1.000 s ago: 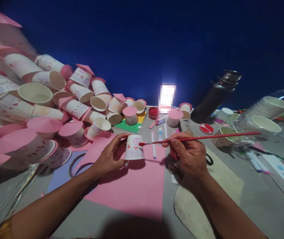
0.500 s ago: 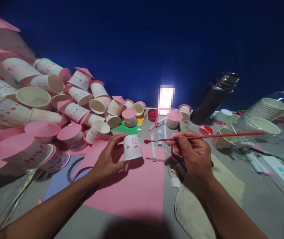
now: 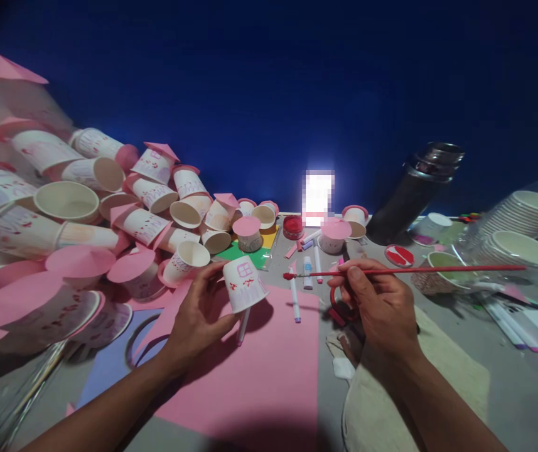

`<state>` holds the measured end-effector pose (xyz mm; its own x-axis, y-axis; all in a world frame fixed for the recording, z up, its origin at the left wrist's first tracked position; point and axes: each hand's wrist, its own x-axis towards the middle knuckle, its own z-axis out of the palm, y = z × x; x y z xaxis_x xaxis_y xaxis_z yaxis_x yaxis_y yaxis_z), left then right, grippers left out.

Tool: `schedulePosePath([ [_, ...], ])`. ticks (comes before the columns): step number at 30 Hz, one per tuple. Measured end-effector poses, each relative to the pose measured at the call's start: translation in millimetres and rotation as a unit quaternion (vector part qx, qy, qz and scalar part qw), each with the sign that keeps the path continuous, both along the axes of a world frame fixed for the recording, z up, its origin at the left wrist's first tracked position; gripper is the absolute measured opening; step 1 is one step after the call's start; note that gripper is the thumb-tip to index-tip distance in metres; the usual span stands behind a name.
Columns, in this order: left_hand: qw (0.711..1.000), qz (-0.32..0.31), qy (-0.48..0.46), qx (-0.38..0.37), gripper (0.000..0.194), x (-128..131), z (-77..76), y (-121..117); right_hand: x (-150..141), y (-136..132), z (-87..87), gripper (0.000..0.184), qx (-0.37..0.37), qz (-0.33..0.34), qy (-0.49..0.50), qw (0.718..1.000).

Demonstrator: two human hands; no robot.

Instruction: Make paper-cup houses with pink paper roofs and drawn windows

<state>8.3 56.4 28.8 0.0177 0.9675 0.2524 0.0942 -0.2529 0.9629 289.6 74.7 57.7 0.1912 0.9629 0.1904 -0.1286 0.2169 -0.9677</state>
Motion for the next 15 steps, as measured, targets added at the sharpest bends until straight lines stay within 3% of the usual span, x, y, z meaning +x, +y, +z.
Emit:
schedulePosePath([
  [8, 0.998, 0.023, 0.062, 0.005, 0.075, -6.7, -1.2, -2.1, -1.2, -1.3, 2.4, 0.027, -0.014, -0.021, 0.006, 1.0],
  [15, 0.994, -0.023, -0.096, -0.047, 0.07, 3.4, 1.0, -1.9, 0.1, -0.9, 2.1, 0.028, -0.014, -0.016, -0.003, 1.0],
])
